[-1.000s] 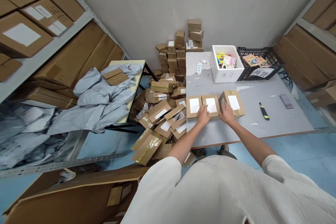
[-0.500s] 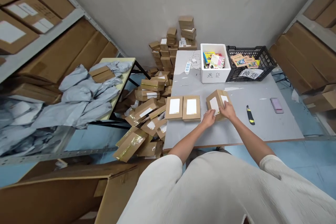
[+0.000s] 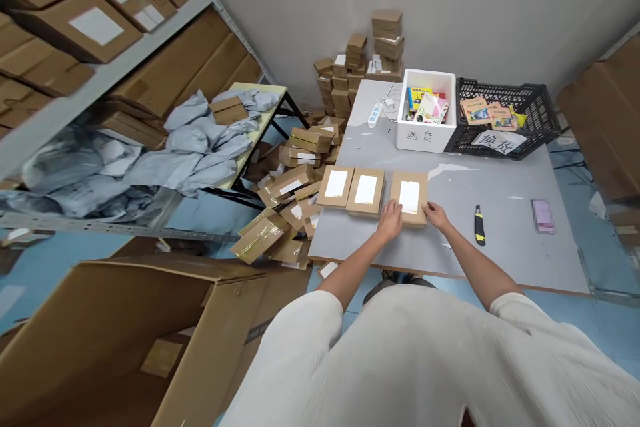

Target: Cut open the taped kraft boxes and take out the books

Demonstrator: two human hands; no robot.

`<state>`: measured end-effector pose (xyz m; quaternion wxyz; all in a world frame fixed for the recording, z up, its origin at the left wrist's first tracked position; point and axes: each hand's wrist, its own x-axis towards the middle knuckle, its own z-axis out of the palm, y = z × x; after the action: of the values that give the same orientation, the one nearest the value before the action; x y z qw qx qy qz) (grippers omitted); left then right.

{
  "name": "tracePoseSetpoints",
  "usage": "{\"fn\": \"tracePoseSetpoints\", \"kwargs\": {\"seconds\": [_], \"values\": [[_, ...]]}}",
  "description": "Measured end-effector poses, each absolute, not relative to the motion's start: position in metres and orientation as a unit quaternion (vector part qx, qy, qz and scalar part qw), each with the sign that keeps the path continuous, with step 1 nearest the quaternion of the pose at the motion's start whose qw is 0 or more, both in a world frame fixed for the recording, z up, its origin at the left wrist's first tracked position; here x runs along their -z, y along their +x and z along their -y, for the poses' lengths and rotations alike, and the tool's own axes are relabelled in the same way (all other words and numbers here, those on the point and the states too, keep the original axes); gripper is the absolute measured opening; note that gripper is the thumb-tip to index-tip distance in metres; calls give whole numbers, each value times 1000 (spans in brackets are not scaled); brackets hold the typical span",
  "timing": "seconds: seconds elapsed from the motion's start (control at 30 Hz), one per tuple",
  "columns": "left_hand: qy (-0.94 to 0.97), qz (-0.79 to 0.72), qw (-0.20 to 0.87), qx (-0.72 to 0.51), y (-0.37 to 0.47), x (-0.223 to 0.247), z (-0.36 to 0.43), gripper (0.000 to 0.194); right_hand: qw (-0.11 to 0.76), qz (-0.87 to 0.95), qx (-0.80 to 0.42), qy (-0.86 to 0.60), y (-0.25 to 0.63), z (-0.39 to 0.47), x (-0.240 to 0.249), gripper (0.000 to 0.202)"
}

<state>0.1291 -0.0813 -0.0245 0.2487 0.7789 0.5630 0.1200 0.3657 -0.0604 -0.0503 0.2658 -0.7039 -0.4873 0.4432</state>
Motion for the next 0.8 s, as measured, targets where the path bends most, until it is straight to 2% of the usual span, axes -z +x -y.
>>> {"fn": "tracePoseSetpoints", "kwargs": {"seconds": [0.37,0.8], "values": [[807,-496,300,-118,166,15,74,53,225,463,-349,-783,397,91,30,38],[811,-505,279,-93,261,12,90,47,224,461,-346,-786,505,99,37,37]]}}
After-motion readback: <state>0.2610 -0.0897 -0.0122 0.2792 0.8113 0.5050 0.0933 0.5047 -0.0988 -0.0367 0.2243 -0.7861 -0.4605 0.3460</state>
